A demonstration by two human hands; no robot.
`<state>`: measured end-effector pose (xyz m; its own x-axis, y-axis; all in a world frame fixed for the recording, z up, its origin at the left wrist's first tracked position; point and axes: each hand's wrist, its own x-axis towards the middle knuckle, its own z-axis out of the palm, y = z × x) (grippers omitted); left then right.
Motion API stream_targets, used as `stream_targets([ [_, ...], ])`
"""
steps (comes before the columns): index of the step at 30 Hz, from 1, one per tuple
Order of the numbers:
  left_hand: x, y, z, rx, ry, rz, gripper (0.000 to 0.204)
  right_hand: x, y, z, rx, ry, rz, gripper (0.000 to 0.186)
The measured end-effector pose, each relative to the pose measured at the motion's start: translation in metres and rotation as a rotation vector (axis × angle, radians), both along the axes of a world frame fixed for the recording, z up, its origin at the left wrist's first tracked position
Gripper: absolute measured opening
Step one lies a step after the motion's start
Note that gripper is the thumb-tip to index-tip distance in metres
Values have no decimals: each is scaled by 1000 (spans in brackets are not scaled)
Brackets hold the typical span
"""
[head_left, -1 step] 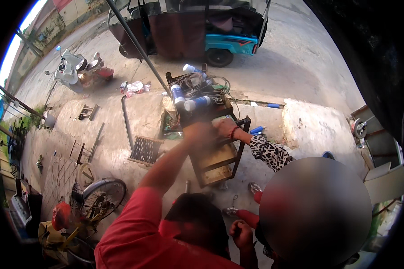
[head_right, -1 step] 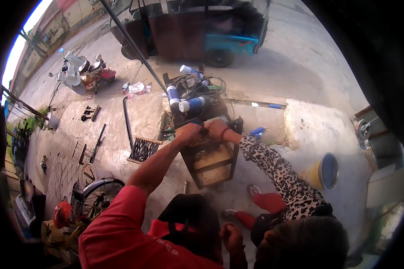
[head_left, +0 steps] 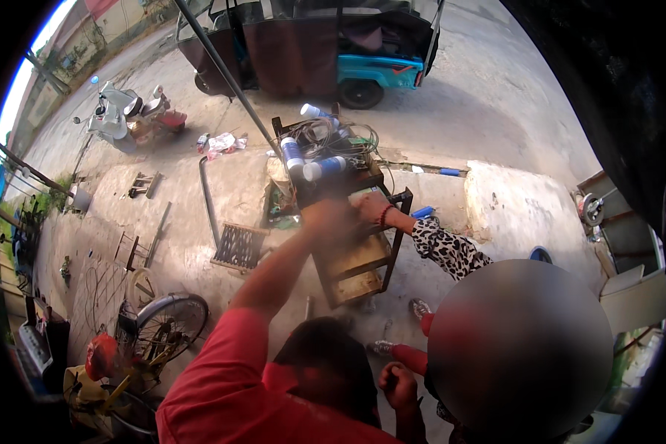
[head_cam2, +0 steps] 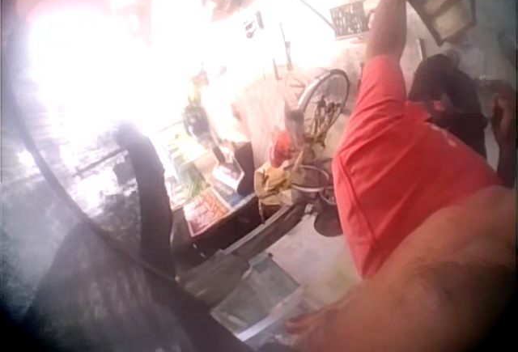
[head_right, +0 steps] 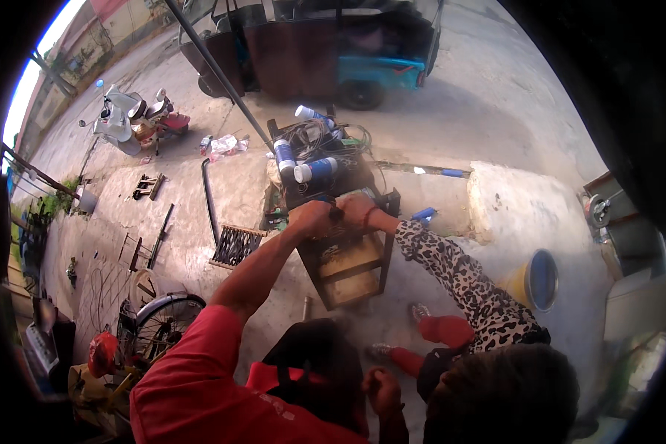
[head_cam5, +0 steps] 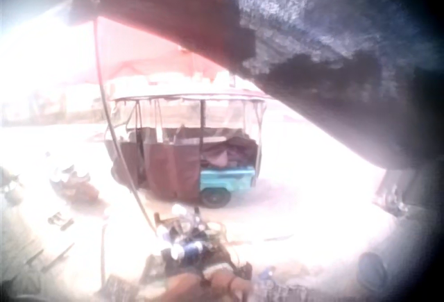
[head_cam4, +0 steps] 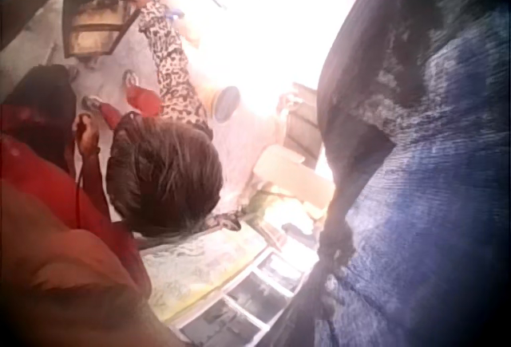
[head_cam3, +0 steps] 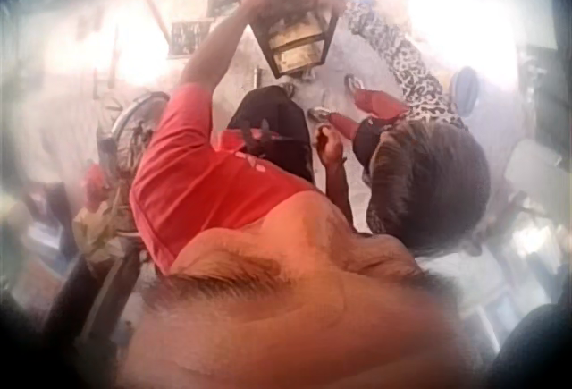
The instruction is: The person manipulates the spokes and rim of a bicycle wheel, using a small tool to tighten or adjust parts and later picking up items from a workbench.
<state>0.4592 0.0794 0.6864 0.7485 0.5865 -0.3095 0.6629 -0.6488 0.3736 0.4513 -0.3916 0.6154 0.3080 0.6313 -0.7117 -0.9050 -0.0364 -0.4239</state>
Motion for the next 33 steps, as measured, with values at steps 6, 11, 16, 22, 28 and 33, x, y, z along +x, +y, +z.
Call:
stream_targets([
  [6, -5, 20, -37, 1, 33, 18, 43, -50, -47, 13, -63, -86, 80, 21],
  [11, -16, 1, -44, -6, 11, 100, 49, -116, -133, -3, -142, -32, -28, 19],
  [16, -32, -47, -64, 36, -111, 6, 44, -186, -182, -9, -261, 129, -197, 18],
  [22, -38, -138, -66, 7, -76, -13, 30, -156, -207, 48, -123, -8, 22, 18],
  [28, -45, -201, -52, 12, -82, 20, 28, -96, -227, 53, -56, -39, -34, 18],
  [33, -65, -263, -39, 34, -91, 67, 28, -69, -244, 53, 2, -42, 40, 17],
])
